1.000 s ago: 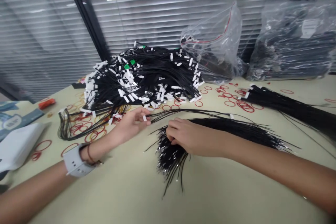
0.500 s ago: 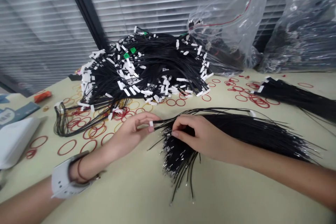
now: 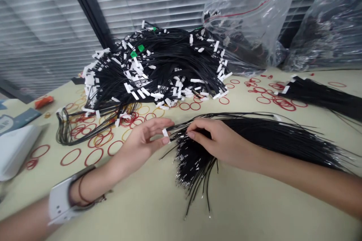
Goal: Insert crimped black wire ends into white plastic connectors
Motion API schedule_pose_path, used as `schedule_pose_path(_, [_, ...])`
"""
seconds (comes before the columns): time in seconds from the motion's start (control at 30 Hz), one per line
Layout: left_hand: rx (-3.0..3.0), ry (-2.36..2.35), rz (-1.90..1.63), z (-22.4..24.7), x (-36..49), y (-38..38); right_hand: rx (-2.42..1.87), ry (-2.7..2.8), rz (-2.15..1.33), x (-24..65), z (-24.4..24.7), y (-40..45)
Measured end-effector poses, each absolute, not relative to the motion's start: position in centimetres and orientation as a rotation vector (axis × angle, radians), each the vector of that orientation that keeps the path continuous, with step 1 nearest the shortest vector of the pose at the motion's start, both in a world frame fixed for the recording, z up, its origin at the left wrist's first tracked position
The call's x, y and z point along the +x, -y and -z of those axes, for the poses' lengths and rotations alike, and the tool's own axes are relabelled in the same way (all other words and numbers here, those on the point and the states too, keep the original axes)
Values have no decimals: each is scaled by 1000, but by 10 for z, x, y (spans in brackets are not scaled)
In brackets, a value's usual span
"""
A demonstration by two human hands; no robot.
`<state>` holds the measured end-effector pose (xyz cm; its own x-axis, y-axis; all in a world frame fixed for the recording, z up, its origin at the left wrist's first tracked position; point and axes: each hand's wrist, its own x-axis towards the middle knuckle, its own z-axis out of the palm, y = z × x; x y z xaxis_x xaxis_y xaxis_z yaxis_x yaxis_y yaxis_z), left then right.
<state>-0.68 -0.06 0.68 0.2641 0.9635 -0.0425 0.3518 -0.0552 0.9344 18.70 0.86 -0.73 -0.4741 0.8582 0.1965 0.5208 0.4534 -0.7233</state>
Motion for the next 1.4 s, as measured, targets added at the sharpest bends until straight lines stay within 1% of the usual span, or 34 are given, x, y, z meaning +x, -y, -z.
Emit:
schedule_pose_path(0.2, [1564,-1176,-620,-7,-8,5,-1108,2223,-633,190,7,-11])
schedule_pose_path(0.33, [1551,-1119,-644,-7,-7,5,-1161,2181,-671,189,8,-11])
schedule_pose_path(0.47, [1618,-1187,-657,-7,-7,5,-1204,2119,-676,189,12,-9])
schedule_pose_path(0.57, [1651,-1157,-658,-6,-7,4,-1168,2096,-673,188,18,-8])
schedule_pose_path(0.77, [1496,-1087,-678,0,-7,1,-1122,2075,-624,188,27,-6])
schedule_pose_path(1.1, [1497,-1084,-646,3,-7,0,-1088,2145,-523,188,28,-5])
schedule_pose_path(1.4, [1487,-1090,-633,3,-7,0,-1019,2210,-532,189,28,-4])
